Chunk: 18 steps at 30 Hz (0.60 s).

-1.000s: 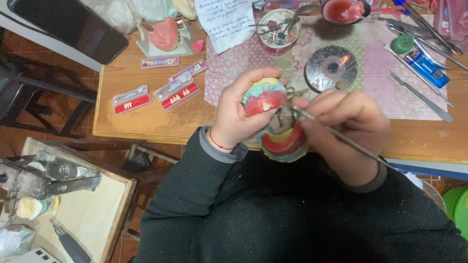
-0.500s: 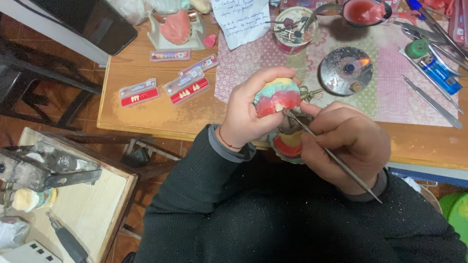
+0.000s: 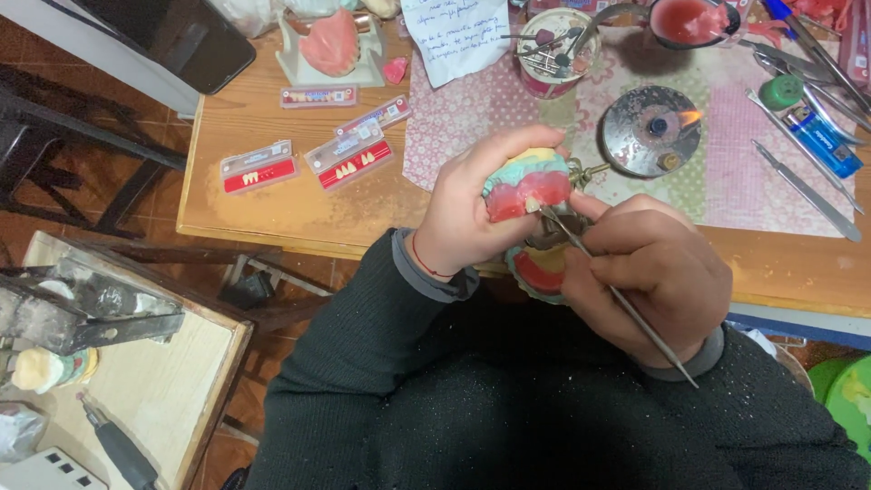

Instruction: Assembling artificial teeth onto a wax dental mold using heat and carving tools.

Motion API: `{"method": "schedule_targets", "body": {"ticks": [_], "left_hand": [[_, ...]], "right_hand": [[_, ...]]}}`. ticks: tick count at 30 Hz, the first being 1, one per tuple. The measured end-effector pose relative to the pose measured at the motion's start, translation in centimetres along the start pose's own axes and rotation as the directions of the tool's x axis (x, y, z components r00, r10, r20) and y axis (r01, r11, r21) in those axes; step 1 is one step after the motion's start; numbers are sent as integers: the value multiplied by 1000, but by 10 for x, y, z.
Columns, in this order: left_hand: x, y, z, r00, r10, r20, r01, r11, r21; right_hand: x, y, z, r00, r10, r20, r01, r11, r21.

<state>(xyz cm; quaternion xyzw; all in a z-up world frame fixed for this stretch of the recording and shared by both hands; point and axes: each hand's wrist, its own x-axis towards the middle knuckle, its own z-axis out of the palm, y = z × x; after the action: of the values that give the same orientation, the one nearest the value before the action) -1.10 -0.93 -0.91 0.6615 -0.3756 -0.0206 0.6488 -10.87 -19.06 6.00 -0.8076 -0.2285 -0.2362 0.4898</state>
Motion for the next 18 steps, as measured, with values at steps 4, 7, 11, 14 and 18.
{"method": "schedule_targets", "body": {"ticks": [4, 7, 11, 14, 18], "left_hand": [[0, 2, 1, 1000, 5, -10, -5, 999, 37], [0, 3, 2, 1000, 2, -10, -1, 999, 34], [1, 3, 2, 1000, 3, -16, -2, 1000, 23], [0, 2, 3, 1000, 5, -17, -5, 1000, 28], [0, 1, 4, 1000, 19, -24, -18, 999, 46]], "right_hand": [[-1, 2, 1, 1000, 3, -28, -3, 1000, 23], [-2, 4, 0, 999, 31, -36, -29, 998, 62], [-2, 4, -1, 998, 44, -37, -40, 994, 106], [-1, 1, -3, 996, 84, -30, -80, 989, 127], [-1, 3, -5, 996, 87, -19, -84, 986, 146]]}}
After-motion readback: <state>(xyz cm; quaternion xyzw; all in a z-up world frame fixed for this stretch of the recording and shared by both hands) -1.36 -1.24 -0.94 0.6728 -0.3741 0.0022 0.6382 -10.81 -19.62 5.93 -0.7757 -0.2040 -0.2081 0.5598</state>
